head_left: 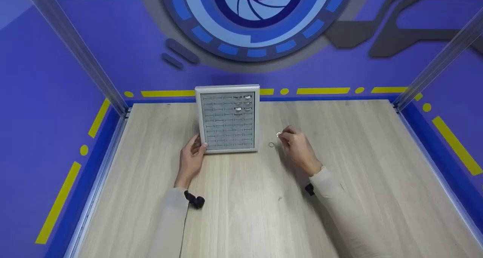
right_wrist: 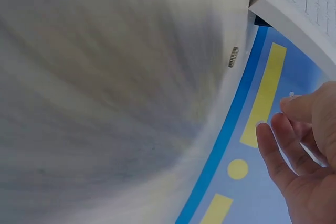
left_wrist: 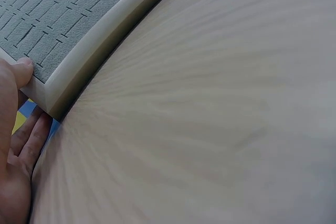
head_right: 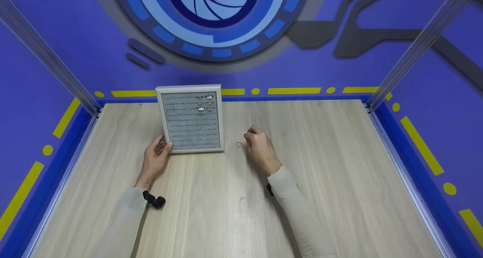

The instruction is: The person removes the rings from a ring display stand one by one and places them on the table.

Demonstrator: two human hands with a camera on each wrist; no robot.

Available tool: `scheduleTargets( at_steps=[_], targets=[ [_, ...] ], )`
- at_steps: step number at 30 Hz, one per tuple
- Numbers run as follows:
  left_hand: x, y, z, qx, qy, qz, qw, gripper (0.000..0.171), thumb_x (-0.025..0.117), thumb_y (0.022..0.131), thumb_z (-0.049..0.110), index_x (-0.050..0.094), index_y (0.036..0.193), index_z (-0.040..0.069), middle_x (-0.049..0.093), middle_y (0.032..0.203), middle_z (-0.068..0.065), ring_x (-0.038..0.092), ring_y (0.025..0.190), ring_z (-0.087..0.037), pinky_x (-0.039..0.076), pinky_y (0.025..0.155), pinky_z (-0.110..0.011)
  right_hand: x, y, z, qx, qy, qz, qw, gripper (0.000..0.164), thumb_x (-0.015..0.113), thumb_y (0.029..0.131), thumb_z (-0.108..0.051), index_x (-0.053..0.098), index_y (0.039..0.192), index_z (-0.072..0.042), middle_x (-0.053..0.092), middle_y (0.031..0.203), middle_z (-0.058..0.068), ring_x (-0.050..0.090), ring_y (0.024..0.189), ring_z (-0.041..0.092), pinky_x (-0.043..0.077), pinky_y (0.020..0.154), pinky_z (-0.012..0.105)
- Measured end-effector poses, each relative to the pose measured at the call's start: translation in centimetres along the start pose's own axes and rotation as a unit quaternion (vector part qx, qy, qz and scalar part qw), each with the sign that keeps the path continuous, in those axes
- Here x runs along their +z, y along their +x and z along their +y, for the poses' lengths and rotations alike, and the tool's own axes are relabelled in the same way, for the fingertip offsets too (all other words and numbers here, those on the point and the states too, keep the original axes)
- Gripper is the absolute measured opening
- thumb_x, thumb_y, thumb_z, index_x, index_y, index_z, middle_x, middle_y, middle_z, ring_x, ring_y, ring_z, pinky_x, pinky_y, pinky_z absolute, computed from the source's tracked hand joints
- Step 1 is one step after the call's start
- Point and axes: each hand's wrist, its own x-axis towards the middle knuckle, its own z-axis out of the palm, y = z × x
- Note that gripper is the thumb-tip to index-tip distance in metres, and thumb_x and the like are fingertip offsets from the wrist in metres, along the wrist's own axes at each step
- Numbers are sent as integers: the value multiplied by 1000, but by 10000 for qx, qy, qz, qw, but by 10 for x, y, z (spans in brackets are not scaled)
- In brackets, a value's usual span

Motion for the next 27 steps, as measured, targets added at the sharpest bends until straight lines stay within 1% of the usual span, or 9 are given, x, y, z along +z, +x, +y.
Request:
scheduleTargets(
  at_steps=[3,10,17,22,27],
  targets=[
    [0,0,-1,38,-24,10,10000,58,65,109,24,46,160,5,61,150,-14,63,133,-28,52,116,-40,3,-1,3,-17,-113,-58,9999,12,71,95,9,81,93,2,70,95,14,72,86,28,65,73,39],
    [-2,0,-1,69,-125,-36,9999,59,67,108,28,47,160,10,60,152,-13,62,134,-28,52,116,-42,6,-3,9,79,-305,-238,9992,9,74,92,8,81,90,2,68,95,14,71,86,29,65,74,39],
    [-2,0,-1,-47,-83,-27,10000,57,66,108,29,48,160,13,61,150,-10,63,134,-26,52,116,-41,10,-3,13,83,-318,-414,9986,7,77,89,8,81,88,3,69,91,15,70,82,29,64,71,39],
    [-2,0,-1,9,-27,-66,10000,56,65,109,26,47,160,13,61,151,-10,63,134,-25,52,116,-40,12,-3,14,96,-355,-550,9978,9,75,87,10,81,89,4,70,90,16,71,81,30,65,71,40],
    [-1,0,-1,39,-86,-46,9999,56,66,109,27,48,160,13,61,151,-11,64,133,-26,52,116,-41,13,-2,14,65,-286,-618,9977,14,71,83,12,81,88,4,71,88,16,70,79,29,64,69,38]
  ],
)
